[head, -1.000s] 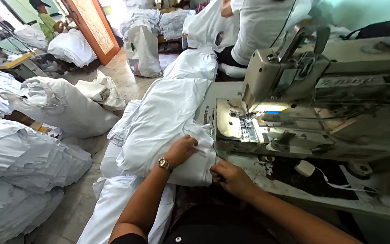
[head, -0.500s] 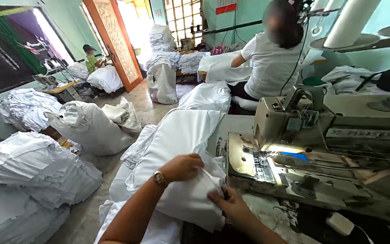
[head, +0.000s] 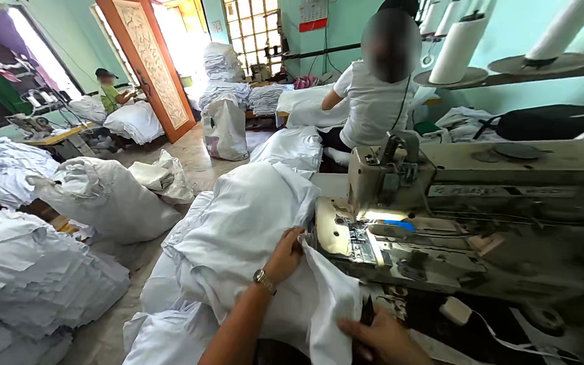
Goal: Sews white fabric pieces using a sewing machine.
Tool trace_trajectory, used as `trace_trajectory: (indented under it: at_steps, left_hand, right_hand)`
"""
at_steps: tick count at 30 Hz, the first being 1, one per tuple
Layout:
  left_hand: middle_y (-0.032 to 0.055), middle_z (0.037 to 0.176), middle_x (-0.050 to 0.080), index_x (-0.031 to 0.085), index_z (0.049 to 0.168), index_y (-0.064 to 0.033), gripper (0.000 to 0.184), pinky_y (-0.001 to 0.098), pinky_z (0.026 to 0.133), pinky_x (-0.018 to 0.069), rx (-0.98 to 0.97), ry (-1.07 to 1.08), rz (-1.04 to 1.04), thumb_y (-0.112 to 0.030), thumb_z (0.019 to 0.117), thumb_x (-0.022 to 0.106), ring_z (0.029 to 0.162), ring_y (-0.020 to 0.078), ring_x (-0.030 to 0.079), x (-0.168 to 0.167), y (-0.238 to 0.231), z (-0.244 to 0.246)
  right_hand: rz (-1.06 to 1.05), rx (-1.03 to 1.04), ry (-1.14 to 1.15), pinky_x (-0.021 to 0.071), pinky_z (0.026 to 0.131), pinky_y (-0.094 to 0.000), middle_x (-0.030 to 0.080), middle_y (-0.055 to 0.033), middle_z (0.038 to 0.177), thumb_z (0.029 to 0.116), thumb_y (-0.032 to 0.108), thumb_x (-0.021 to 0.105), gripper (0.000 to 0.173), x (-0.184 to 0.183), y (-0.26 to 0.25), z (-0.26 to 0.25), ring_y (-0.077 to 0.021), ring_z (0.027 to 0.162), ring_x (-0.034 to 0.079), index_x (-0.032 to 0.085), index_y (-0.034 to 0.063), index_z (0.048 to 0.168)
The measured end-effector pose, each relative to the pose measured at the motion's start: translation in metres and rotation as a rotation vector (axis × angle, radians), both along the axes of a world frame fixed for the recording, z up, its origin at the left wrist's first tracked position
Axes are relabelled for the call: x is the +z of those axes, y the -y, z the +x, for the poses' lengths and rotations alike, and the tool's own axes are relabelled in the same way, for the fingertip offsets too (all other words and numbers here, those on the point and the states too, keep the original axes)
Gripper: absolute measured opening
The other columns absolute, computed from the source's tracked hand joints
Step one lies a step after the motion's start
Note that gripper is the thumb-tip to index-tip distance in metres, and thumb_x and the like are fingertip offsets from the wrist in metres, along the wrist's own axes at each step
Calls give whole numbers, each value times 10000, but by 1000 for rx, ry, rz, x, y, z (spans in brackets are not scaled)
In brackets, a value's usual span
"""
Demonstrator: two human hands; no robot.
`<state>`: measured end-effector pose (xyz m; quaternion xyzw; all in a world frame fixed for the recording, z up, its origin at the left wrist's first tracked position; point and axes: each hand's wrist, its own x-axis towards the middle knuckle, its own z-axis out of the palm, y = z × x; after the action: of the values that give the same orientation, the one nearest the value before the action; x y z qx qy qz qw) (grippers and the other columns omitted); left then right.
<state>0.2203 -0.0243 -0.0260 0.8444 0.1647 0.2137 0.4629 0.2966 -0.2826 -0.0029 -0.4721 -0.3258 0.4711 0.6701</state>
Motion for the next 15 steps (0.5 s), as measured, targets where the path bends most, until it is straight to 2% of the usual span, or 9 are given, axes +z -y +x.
trace_trajectory:
  at_steps: [2, 4, 5, 7, 8, 10, 12, 14, 15]
  left_hand:
    - [198, 1476, 489, 478, 1452, -4, 515, 408, 871, 619, 57, 69, -48, 28, 940, 523, 1068, 250, 697, 10, 22, -29]
    - [129, 1067, 668, 611, 1188, 35, 245, 349, 708, 618, 64, 222, -94, -133, 1016, 563, 791, 168, 696, 18, 52, -59]
    - [75, 889, 691, 628, 1072, 29, 244, 323, 669, 608, -19, 257, -150, -206, 1030, 576, 715, 126, 686, 22, 67, -70]
    - [28, 784, 670, 656, 951, 27, 254, 265, 669, 575, -225, 186, -192, -225, 965, 686, 698, 68, 650, 26, 98, -83]
    - [21, 734, 651, 658, 887, 17, 246, 247, 641, 543, -262, 123, -182, -205, 909, 760, 667, 53, 622, 26, 111, -85]
    - [7, 717, 679, 693, 854, 4, 147, 239, 626, 539, -222, 71, -220, -100, 853, 798, 652, 33, 631, 27, 119, -91]
    - [25, 856, 741, 711, 1005, 9, 127, 273, 709, 605, -144, 94, -263, -33, 887, 733, 744, 59, 698, 38, 110, -105]
    - [54, 1007, 723, 639, 1138, 4, 264, 297, 735, 621, -53, 43, -141, 14, 875, 670, 797, 97, 707, 48, 97, -115]
    - [69, 1025, 710, 630, 1142, 1, 286, 317, 736, 614, 7, -27, 11, 16, 858, 666, 811, 122, 702, 49, 92, -116]
  right_hand:
    - [-8, 19, -67, 500, 471, -198, 725, 10, 751, 852, -24, 753, 253, -15, 7, -2, -27, 504, 574, 718, 154, 1029]
    - [0, -36, -74, 503, 457, -198, 730, 2, 766, 816, -21, 791, 299, -14, 7, -10, -31, 504, 582, 700, 143, 1049]
    - [12, -68, -52, 528, 482, -207, 738, -2, 807, 786, -13, 819, 354, -11, 3, -13, -39, 547, 616, 679, 123, 1081]
    - [50, -69, 38, 628, 704, -264, 744, -2, 945, 750, 60, 869, 480, -8, -9, -17, -79, 786, 717, 630, 79, 1166]
    - [59, -55, 75, 625, 749, -273, 734, 3, 942, 742, 96, 882, 478, -6, -15, -20, -83, 826, 716, 628, 67, 1146]
    - [71, -15, 123, 602, 711, -258, 707, 8, 883, 758, 139, 884, 411, -2, -23, -23, -77, 781, 689, 641, 70, 1082]
    - [113, -16, 212, 598, 684, -236, 714, 18, 867, 780, 168, 878, 382, 7, -22, -20, -63, 754, 689, 659, 81, 1082]
    - [142, -32, 394, 566, 643, -191, 698, 44, 828, 809, 205, 856, 349, 13, -16, -17, -21, 705, 655, 673, 88, 1082]
    - [147, -28, 528, 546, 631, -181, 684, 42, 811, 843, 225, 830, 323, 11, -14, -17, -10, 683, 629, 680, 78, 1088]
